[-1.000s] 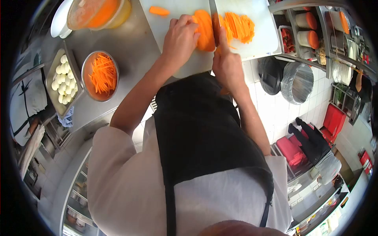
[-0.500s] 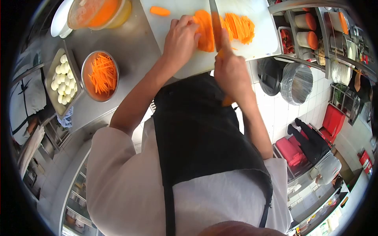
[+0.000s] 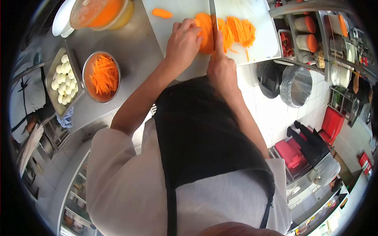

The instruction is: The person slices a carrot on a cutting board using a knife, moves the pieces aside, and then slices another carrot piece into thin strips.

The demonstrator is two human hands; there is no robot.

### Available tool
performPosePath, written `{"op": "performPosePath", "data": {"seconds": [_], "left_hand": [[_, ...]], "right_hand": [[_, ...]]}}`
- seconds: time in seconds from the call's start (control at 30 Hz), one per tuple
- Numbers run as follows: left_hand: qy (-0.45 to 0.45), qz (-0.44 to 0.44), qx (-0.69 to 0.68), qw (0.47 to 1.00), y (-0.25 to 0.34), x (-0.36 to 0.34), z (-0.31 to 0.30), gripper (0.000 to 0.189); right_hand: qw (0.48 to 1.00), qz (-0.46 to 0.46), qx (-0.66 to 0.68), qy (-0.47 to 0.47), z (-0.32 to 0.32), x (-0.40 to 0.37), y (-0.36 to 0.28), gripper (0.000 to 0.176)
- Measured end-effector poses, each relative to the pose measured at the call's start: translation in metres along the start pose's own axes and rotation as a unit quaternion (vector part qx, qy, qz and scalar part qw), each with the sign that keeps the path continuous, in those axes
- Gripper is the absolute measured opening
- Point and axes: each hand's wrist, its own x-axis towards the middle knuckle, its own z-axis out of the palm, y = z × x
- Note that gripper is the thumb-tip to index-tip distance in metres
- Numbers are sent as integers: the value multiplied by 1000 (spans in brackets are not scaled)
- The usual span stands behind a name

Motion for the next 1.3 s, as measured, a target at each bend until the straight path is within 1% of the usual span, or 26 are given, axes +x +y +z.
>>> {"op": "performPosePath", "data": {"seconds": [0.13,0.23,0.33,0.43,0.47,0.53,0.67,0.73,0.87,0.97,1.07,1.13,1.17,1.23,1.3], "left_hand": [[18,14,-11,1000,-1,-10,2,31],[29,16,-74,997,-9,-11,1,32],[-15,19,-71,997,-11,-13,-6,31],[-18,22,-85,996,-9,-15,-6,32],[-17,31,-74,997,-9,-15,-7,32],[-16,48,-51,997,-8,-15,-10,32],[-25,32,-57,998,-8,-16,-9,34],[-31,26,-66,997,-8,-15,-9,34],[-12,43,-47,998,-8,-16,-8,35],[-15,42,-34,998,-7,-18,-6,34],[-21,34,-23,999,-5,-22,-5,34],[-21,30,-12,999,-1,-19,-6,34],[-18,43,-11,999,-3,-18,-7,33],[-13,66,-16,998,-5,-19,-5,33],[-25,65,-19,997,-7,-19,-6,33]], "right_hand": [[1000,-8,16,5,-4,3,4,83],[999,-7,38,1,-4,2,6,81],[998,-6,60,-12,-8,2,10,82],[995,-2,93,-29,-13,5,13,81],[994,1,105,-35,-14,7,14,80],[996,-5,90,-24,-11,8,14,82],[997,-10,76,-7,-2,13,18,81],[996,-15,89,1,-2,15,20,79],[993,-23,115,7,-7,9,20,76],[998,2,62,-24,-4,3,12,76],[999,-2,34,-16,-5,2,9,79],[999,16,22,-45,-13,-5,2,83],[998,25,15,-59,-16,-7,1,84],[999,7,5,-47,-12,-5,-2,85],[999,7,16,-41,-9,-9,0,84]]}}
